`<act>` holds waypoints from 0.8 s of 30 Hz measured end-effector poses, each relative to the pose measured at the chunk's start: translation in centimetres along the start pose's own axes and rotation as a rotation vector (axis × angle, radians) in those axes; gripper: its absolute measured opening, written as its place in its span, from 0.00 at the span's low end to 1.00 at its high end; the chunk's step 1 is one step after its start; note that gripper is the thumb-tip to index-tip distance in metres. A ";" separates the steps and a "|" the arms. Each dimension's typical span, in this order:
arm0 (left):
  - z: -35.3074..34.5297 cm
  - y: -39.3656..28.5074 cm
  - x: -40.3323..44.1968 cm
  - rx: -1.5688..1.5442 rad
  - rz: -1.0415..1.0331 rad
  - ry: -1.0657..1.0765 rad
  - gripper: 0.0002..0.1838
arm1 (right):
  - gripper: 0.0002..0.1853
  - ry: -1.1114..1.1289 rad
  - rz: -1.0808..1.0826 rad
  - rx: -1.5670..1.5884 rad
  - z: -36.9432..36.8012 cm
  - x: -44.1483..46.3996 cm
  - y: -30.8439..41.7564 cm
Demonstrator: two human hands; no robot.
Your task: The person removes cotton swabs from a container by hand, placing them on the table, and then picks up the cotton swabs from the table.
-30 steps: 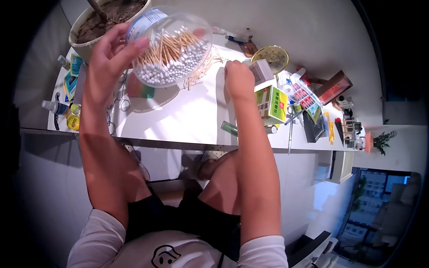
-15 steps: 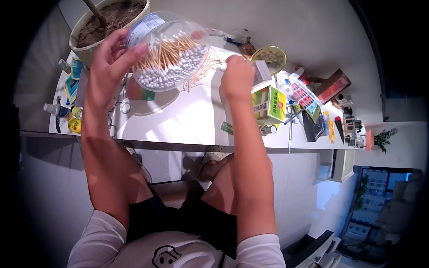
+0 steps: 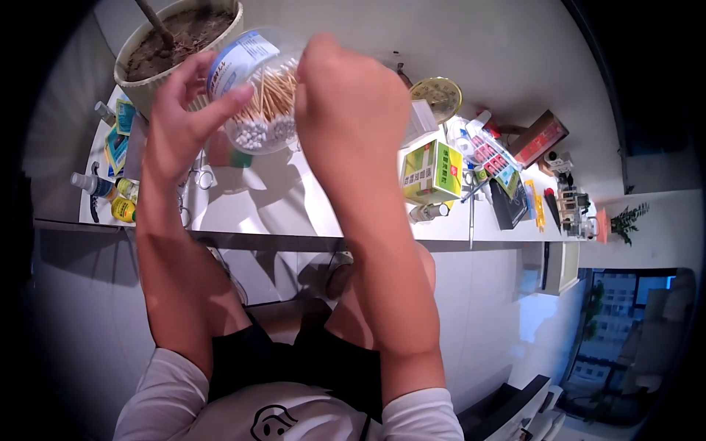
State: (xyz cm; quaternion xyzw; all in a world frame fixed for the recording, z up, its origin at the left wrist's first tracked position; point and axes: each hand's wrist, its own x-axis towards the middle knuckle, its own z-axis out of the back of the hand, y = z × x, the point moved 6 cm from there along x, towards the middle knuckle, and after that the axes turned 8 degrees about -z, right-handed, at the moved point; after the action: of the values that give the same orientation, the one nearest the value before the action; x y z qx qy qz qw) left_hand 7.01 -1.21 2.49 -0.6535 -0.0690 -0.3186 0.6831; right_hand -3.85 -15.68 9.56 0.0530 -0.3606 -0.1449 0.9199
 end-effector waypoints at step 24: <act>1.5 0.7 -0.4 -0.071 0.167 -0.014 0.31 | 0.19 0.515 -0.410 0.131 -13.2 -3.1 -17.4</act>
State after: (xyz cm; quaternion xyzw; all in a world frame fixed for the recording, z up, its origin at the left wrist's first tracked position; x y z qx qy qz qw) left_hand 7.56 0.26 1.89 -0.6831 -0.0075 -0.2584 0.6831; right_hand -1.07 -31.40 -5.65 0.2184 -0.1067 -0.2853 0.9271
